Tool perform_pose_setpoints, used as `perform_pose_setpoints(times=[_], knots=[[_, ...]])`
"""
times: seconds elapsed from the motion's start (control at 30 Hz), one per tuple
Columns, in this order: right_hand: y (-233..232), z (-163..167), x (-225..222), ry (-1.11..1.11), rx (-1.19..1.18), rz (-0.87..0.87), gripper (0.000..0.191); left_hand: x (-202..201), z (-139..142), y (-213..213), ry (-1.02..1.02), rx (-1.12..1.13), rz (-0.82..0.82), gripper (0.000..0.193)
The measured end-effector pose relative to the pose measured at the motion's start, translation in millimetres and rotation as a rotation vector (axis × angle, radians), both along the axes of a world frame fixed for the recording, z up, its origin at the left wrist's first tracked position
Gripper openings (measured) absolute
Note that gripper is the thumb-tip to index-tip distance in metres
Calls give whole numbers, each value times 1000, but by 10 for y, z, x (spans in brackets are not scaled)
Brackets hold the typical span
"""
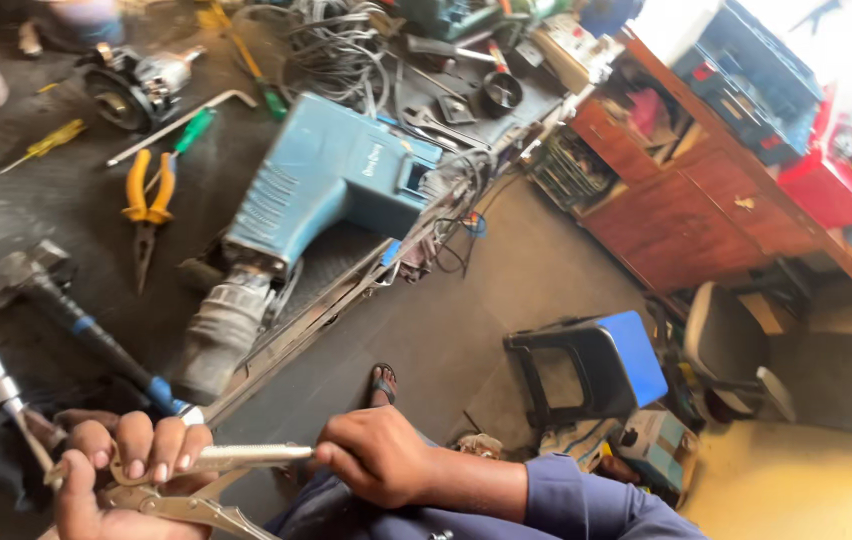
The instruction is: The person uses a pair of pliers to tighten a component on the front of a blue electric drill. They repeatedly adjust the pliers and apply force to the drill's chuck area while the tool rests on a cluttered workbench.
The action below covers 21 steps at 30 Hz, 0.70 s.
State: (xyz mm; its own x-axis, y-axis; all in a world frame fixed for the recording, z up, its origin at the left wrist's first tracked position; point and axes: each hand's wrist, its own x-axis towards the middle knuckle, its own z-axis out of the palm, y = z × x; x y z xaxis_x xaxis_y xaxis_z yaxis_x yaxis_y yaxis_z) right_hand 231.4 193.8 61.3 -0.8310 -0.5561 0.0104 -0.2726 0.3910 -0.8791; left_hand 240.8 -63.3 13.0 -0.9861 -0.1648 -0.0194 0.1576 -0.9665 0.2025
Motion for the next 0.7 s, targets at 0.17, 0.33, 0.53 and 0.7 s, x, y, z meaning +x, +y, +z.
perform_pose_setpoints(times=[0.17, 0.33, 0.53, 0.7], knots=[[72, 25, 6, 11, -43, -7, 27, 18, -433, -88, 36, -25, -86, 41], [123, -24, 24, 89, 72, -7, 26, -44, -746, -202, 159, 21, -208, 42], [304, -213, 83, 237, 32, 21, 29, -308, -1308, -238, 456, 202, -324, 43], [259, -409, 157, -397, -166, 43, 61, -456, -1524, -205, 580, 230, -369, 43]])
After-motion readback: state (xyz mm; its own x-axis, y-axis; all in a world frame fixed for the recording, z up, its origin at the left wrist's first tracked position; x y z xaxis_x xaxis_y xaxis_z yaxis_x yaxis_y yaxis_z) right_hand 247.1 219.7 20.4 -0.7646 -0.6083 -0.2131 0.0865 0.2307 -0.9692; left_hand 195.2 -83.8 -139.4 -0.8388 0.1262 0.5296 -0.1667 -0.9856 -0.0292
